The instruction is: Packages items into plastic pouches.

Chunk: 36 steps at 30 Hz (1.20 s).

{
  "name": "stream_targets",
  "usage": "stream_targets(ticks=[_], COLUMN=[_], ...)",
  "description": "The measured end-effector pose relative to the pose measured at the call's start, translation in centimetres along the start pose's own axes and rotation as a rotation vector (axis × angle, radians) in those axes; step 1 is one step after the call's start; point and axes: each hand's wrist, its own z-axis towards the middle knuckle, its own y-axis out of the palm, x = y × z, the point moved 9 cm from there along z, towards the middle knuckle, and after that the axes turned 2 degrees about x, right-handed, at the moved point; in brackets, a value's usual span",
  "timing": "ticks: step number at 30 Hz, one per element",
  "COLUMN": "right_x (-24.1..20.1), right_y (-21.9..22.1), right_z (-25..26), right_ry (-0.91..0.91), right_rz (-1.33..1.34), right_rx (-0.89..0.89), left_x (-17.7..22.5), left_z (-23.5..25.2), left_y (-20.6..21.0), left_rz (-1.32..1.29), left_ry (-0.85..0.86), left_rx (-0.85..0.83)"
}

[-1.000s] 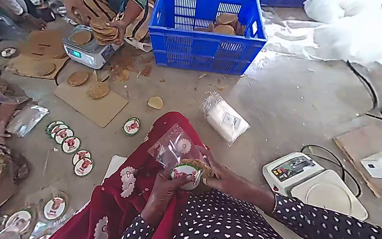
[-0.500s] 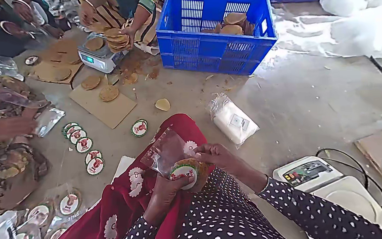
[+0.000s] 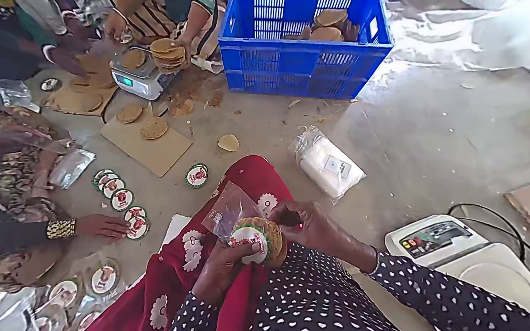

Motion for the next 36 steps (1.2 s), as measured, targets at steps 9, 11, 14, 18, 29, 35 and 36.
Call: stream_targets(ticks=[9,11,14,18,29,35,36], right_x=[2.3,2.6,2.0,4.2,9.6,9.5,9.5], right_y=[2.2,2.1,1.8,1.7,-0.8,-1.1,-1.5], right_z=[0.1,-0.3,-0.6,-0.3,1.2,1.7,1.6], right_ry=[0.519,0.545,0.480,0.322,0.508,0.466,0.452], right_rz=[0.403,0.414,0.374,0.241,-0.079,-0.127,-0.167], right_rx=[-0.221,-0.171,-0.042,0.089,0.118,0.103,0.125], left_x=[0.3,0.0,-0.1,-0.8,4.5,1.1,1.0], left_z=[-0.8,-1.0,-1.1,0.1,-0.6,1.5,1.8], left_y=[-0.8,-0.9,-1.1,-1.2,0.8,5.5,5.7], left_rz=[-0.061,-0.059,-0.077,-0.002,1.606,1.529,1.520], left_ry=[-0.011,-0.010,0.009,0.020,0.774,1.182,1.205], left_rx=[-0.067,-0.053,0.030,0.075,0.473,0.079,0.088])
